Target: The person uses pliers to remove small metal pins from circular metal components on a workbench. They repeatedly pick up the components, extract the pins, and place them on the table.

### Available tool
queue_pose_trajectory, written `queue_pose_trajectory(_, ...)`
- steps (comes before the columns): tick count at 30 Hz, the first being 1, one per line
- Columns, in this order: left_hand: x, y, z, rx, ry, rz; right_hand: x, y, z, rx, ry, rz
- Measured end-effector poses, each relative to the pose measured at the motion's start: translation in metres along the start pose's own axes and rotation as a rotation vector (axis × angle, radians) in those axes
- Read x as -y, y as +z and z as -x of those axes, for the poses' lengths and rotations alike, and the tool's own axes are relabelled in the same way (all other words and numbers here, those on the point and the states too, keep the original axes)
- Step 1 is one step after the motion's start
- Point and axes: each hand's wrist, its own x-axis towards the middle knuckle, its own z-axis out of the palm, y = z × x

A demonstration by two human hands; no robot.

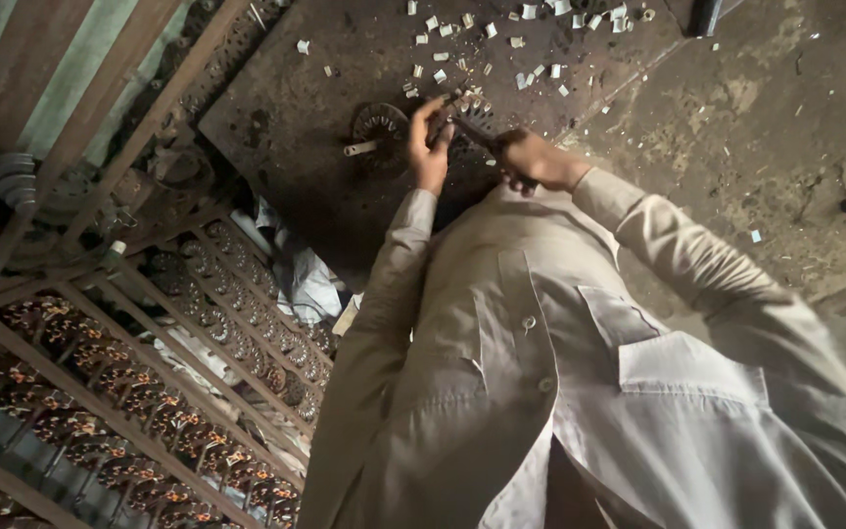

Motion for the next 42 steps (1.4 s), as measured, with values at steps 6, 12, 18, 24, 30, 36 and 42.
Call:
queue_pose_trajectory(6, -0.015, 0.008, -0.003, 0.05, 0.037, 0.041, 0.039, 0.036, -0.01, -0.26, -0.16, 1.035)
queue_pose_trajectory(12, -0.025, 0.009, -0.009, 0.044, 0.134, -0.164, 0.043, 0.042, -0.008, -0.413, -0.169, 1.105)
queue_pose_trajectory(18, -0.012, 0.009, -0.012, -0.017, 0.035, -0.287, 0.028, 0.009, 0.034, -0.284, -0.06, 0.713)
queue_pose_trajectory(24, -0.013, 0.012, -0.021, 0.047, 0.071, -0.301, 0.029, -0.008, 0.074, 0.092, -0.233, -0.206)
queue_pose_trajectory(30, -0.018, 0.007, -0.027, 0.11, 0.028, -0.318, 0.025, -0.011, 0.057, 0.224, -0.036, -0.631)
queue_pose_trajectory(36, -0.039, 0.012, -0.034, 0.052, -0.02, -0.529, 0.012, -0.01, 0.034, 0.287, 0.051, -0.702)
queue_pose_trajectory(42, -0.069, 0.028, -0.028, 0.009, 0.348, -0.571, -0.001, -0.014, 0.041, 0.326, -0.11, -0.731)
